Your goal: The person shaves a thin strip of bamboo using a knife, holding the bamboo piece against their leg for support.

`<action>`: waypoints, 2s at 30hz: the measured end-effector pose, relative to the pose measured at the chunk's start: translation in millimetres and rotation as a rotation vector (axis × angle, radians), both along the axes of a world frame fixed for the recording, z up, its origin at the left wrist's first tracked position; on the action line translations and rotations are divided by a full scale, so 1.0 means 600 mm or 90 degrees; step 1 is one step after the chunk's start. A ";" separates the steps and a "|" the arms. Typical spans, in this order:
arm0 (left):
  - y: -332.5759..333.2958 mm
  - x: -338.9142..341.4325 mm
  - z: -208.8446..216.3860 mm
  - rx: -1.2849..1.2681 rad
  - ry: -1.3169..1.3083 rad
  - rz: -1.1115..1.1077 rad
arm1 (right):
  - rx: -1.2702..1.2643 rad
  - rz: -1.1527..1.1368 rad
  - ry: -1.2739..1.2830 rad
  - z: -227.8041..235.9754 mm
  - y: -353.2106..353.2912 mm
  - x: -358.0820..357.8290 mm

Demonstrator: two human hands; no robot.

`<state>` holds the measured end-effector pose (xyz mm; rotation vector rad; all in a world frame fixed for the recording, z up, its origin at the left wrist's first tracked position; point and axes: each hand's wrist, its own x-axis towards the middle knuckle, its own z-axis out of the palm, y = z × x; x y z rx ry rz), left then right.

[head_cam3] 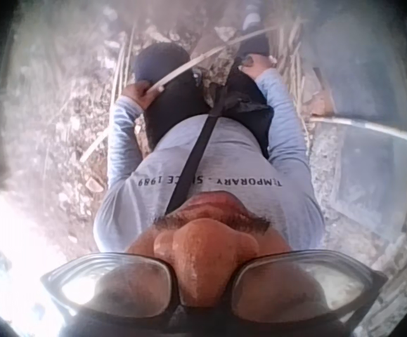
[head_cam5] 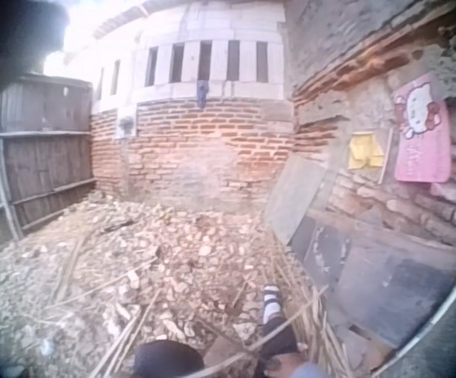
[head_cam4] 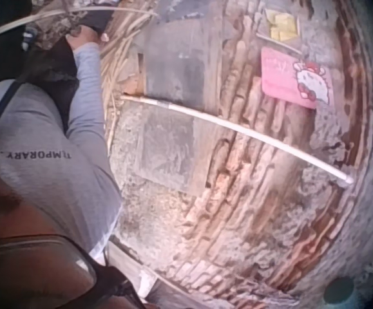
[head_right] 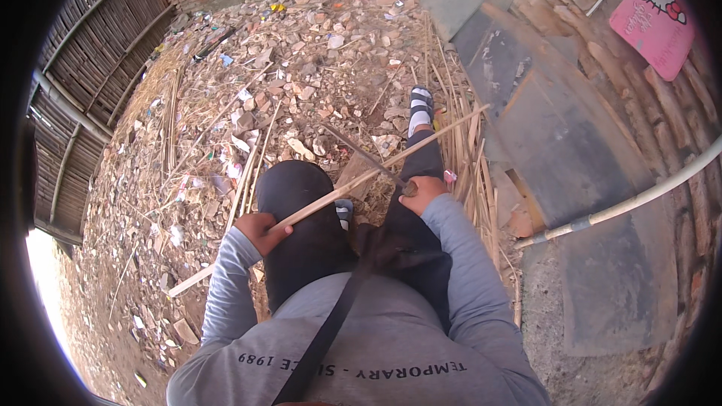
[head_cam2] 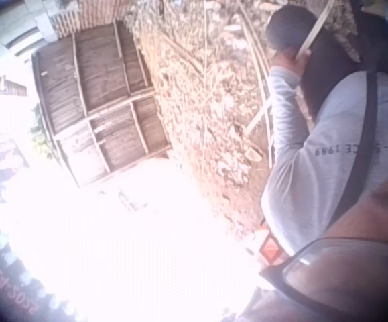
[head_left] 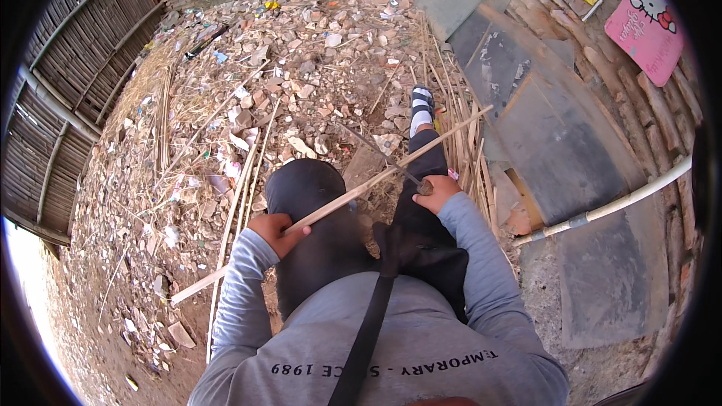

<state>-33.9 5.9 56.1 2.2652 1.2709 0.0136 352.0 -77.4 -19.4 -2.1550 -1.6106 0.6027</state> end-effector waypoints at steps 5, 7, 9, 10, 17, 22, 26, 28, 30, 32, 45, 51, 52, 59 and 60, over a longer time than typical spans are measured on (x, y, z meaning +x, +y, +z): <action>-0.001 0.001 -0.008 0.021 -0.022 0.005 | 0.013 -0.018 0.014 -0.005 0.002 -0.003; 0.001 -0.001 -0.010 0.019 -0.015 0.000 | -0.023 -0.013 0.020 0.002 0.003 -0.007; 0.000 -0.001 -0.004 0.006 -0.002 0.002 | -0.030 -0.011 0.019 0.006 0.000 -0.005; 0.000 -0.001 -0.003 0.009 -0.014 0.007 | -0.015 -0.011 0.018 0.006 -0.001 -0.001; 0.000 -0.002 -0.014 0.034 -0.029 0.005 | 0.030 -0.018 0.042 -0.014 0.000 -0.007; 0.000 0.000 -0.017 0.070 -0.062 -0.003 | 0.025 -0.026 0.053 -0.005 -0.003 -0.010; -0.001 -0.002 -0.015 0.041 -0.041 -0.002 | 0.037 -0.027 0.050 -0.010 -0.004 -0.011; -0.001 0.000 -0.010 0.036 -0.025 0.003 | 0.036 -0.027 0.052 -0.013 -0.003 -0.010; 0.000 -0.001 -0.016 0.042 -0.043 0.008 | 0.037 -0.030 0.059 -0.017 -0.004 -0.011; 0.000 -0.002 -0.017 0.046 -0.052 0.010 | 0.041 -0.036 0.073 -0.020 -0.005 -0.012; 0.000 -0.001 -0.007 0.032 -0.027 -0.002 | 0.037 -0.042 0.117 -0.038 -0.010 -0.016; 0.002 0.000 -0.011 0.030 -0.026 -0.002 | 0.032 -0.048 0.145 -0.045 -0.017 -0.019; 0.003 0.000 -0.011 0.034 -0.031 -0.003 | 0.033 -0.047 0.146 -0.044 -0.018 -0.019; 0.003 0.001 -0.010 0.021 -0.017 0.004 | 0.038 -0.050 0.136 -0.045 -0.021 -0.020; 0.003 0.001 -0.009 0.019 -0.013 0.002 | 0.041 -0.049 0.134 -0.048 -0.021 -0.019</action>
